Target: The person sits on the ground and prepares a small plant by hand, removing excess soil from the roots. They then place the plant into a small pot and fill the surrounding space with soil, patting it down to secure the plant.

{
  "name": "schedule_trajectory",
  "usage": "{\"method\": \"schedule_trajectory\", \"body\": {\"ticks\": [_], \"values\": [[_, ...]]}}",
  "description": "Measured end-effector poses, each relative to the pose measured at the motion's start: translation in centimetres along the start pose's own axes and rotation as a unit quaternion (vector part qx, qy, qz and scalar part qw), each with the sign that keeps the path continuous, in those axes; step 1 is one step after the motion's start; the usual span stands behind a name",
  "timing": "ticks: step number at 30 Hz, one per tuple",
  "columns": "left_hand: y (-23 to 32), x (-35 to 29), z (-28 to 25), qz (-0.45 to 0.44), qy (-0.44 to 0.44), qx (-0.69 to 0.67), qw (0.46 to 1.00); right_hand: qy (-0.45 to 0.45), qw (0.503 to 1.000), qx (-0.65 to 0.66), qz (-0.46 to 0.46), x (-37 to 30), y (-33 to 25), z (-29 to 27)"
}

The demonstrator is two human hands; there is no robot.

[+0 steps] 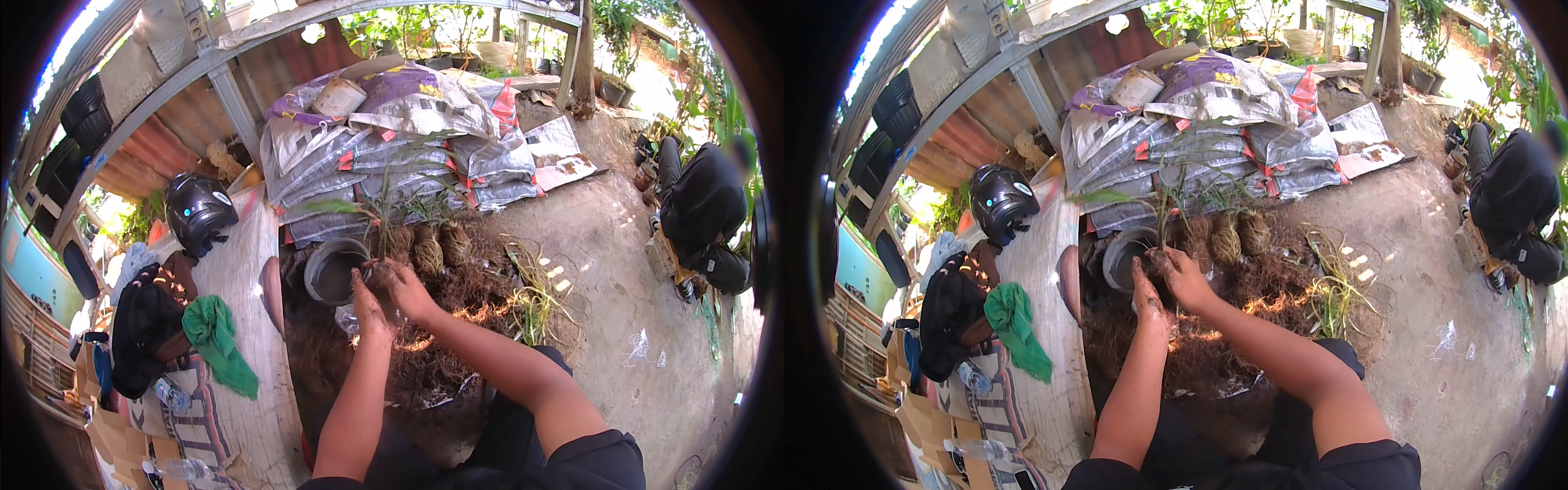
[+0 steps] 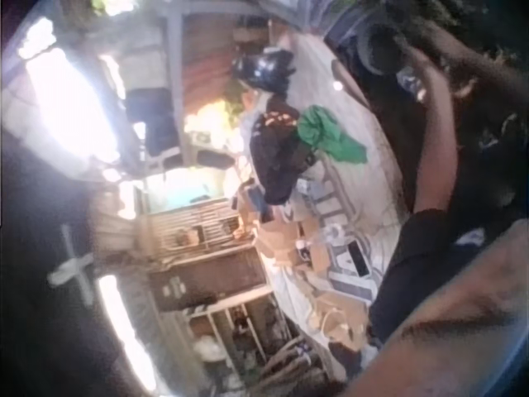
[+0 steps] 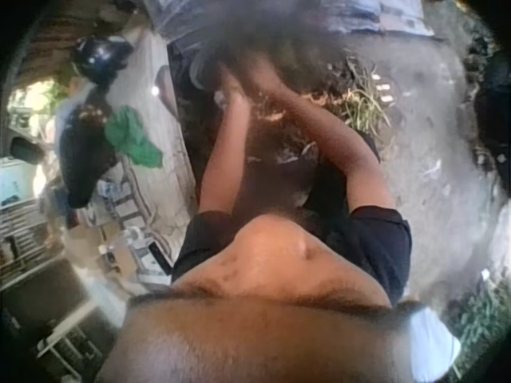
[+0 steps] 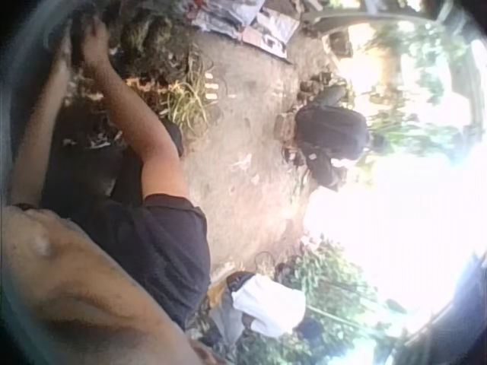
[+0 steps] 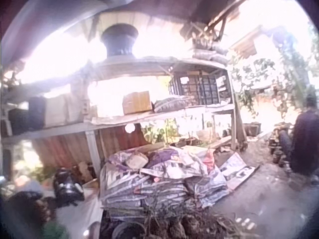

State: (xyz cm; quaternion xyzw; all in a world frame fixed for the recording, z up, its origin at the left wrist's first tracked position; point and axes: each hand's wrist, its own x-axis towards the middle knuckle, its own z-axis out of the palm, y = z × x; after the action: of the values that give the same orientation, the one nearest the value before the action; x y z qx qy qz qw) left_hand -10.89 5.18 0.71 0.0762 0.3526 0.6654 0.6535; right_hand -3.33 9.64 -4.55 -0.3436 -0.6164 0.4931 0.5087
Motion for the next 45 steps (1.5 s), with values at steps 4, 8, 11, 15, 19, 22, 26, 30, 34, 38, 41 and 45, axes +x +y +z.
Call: {"method": "schedule_trajectory", "body": {"ticks": [4,8,11,15,19,22,26,30,34,38,41,45], "values": [[0.3,-1.5,1.2,-0.016,0.012,-0.040,0.999,-0.074,0.997,0.035,-0.005,-0.1,-3.7,-1.1],[-1.5,1.6,-1.9,0.007,0.068,0.011,0.998,-0.040,0.999,-0.022,0.023,-1.5,-2.3,-0.4],[-1.5,1.6,-2.4,0.005,0.057,0.038,0.998,0.032,0.994,-0.105,0.001,-2.4,-3.7,0.2],[-0.7,1.3,-2.1,-0.023,0.017,-0.055,0.998,0.072,0.992,-0.103,-0.007,-2.3,-4.1,0.3],[-0.6,1.0,-1.5,-0.044,0.012,-0.087,0.995,0.107,0.994,-0.005,0.026,-2.2,-3.7,1.1],[-1.9,2.6,-3.7,-0.010,0.034,-0.049,0.998,0.075,0.994,-0.077,-0.030,-2.6,-2.1,1.8],[-1.7,2.8,-4.3,0.006,-0.002,0.016,1.000,0.062,0.998,-0.007,0.019,-2.6,-1.8,1.7],[-0.4,0.4,-1.6,-0.034,-0.046,-0.076,0.995,0.096,0.984,0.123,0.084,-2.0,-2.6,1.5],[-1.0,0.5,-1.9,0.009,-0.047,-0.038,0.998,0.099,0.982,-0.149,-0.053,-1.6,-2.6,1.3],[-1.1,0.7,-1.7,0.009,-0.017,-0.034,0.999,0.034,0.983,-0.177,-0.032,-1.7,-2.9,0.5],[-2.0,1.2,-2.5,0.036,0.015,-0.025,0.999,0.006,0.983,-0.181,-0.015,-2.4,-2.4,0.9],[-1.7,1.5,-3.0,0.041,0.035,0.026,0.998,0.005,0.991,-0.131,0.002,-2.3,-1.7,1.4]]}}
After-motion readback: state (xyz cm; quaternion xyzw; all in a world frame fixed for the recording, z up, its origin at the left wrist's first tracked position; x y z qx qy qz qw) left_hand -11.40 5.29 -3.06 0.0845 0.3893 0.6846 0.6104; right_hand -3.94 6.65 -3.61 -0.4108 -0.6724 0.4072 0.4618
